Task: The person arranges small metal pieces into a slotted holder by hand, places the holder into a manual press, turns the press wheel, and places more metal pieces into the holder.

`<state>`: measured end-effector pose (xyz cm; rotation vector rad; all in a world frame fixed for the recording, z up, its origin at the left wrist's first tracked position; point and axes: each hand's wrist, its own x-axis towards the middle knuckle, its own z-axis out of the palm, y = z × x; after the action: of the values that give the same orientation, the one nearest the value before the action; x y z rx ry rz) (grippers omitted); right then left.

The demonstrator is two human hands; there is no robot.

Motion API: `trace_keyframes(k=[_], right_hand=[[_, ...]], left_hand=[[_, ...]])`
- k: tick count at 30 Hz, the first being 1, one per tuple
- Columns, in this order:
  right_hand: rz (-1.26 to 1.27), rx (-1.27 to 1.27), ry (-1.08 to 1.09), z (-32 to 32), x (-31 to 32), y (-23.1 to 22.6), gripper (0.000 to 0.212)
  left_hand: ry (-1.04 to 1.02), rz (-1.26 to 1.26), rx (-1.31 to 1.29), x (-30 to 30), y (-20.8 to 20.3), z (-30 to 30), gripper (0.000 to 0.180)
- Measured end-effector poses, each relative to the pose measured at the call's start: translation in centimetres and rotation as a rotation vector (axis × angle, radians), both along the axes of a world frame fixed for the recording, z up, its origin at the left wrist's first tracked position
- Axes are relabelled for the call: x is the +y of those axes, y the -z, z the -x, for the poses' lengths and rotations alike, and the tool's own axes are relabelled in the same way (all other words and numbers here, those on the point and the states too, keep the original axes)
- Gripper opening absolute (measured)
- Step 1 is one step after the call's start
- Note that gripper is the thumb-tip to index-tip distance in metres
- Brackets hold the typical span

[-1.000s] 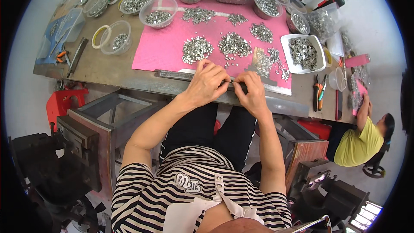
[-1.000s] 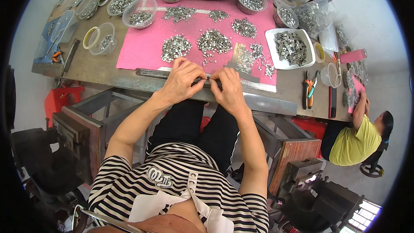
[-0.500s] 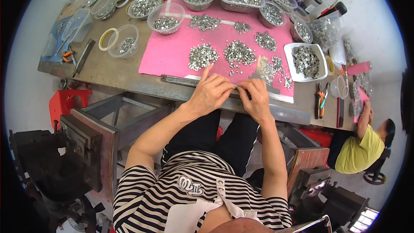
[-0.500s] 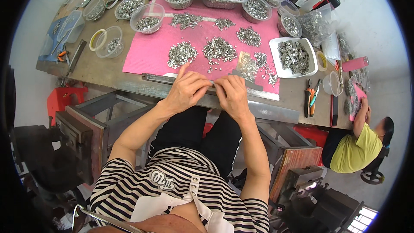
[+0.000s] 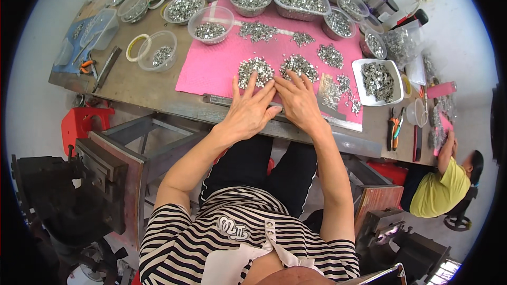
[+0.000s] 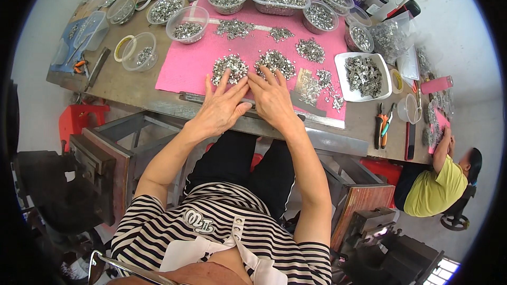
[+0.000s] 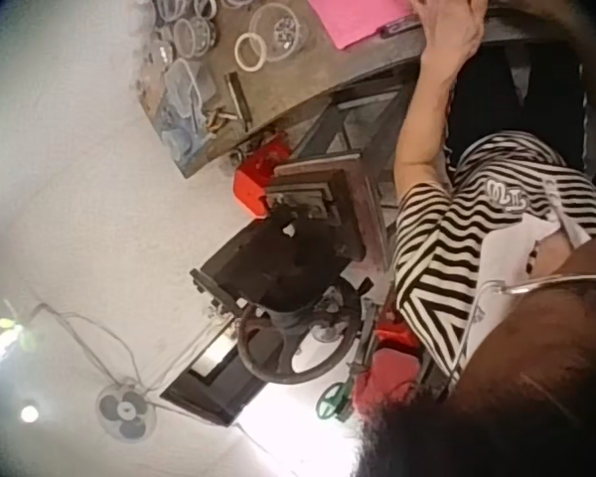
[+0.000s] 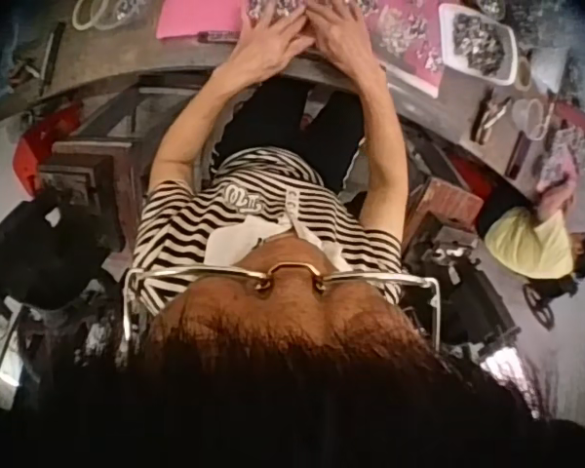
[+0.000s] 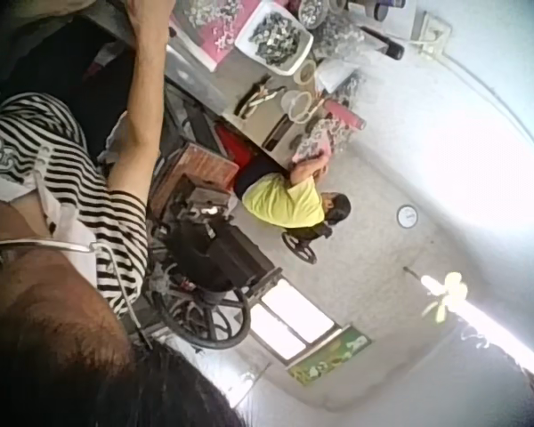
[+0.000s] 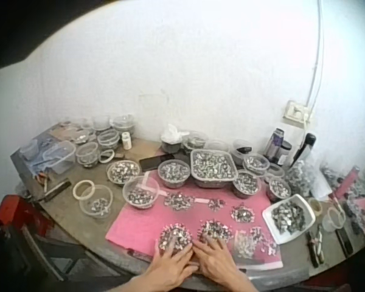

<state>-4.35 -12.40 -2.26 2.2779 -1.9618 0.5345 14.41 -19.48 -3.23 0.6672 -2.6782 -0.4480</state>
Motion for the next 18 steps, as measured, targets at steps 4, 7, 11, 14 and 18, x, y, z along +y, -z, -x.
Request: trace_keyframes(k=[4, 7, 11, 14, 18], right_hand=[[-0.017, -0.026, -0.022, 0.7, 1.7, -0.5, 0.035], [-0.004, -0.073, -0.025, 1.1, 2.3, -0.8, 0.031], [0.102, -0.210, -0.013, 1.5, 1.8, -0.8, 0.020], [0.193, -0.278, 0.019, 0.7, 0.0, -0.7, 0.012], [0.234, -0.329, 0.047, -0.4, -2.3, 0.5, 0.008]], left_hand=[[0.100, -0.106, -0.028, 0.1, -0.8, -0.3, 0.062], [0.137, -0.154, 0.005, -0.1, -0.4, -0.9, 0.058], [0.046, -0.230, 0.117, -1.6, -0.5, -2.1, 0.047], [-0.067, -0.111, 0.388, -3.0, -0.3, -1.4, 0.016], [-0.077, 0.032, 0.335, -4.0, -0.1, 0.2, 0.008]])
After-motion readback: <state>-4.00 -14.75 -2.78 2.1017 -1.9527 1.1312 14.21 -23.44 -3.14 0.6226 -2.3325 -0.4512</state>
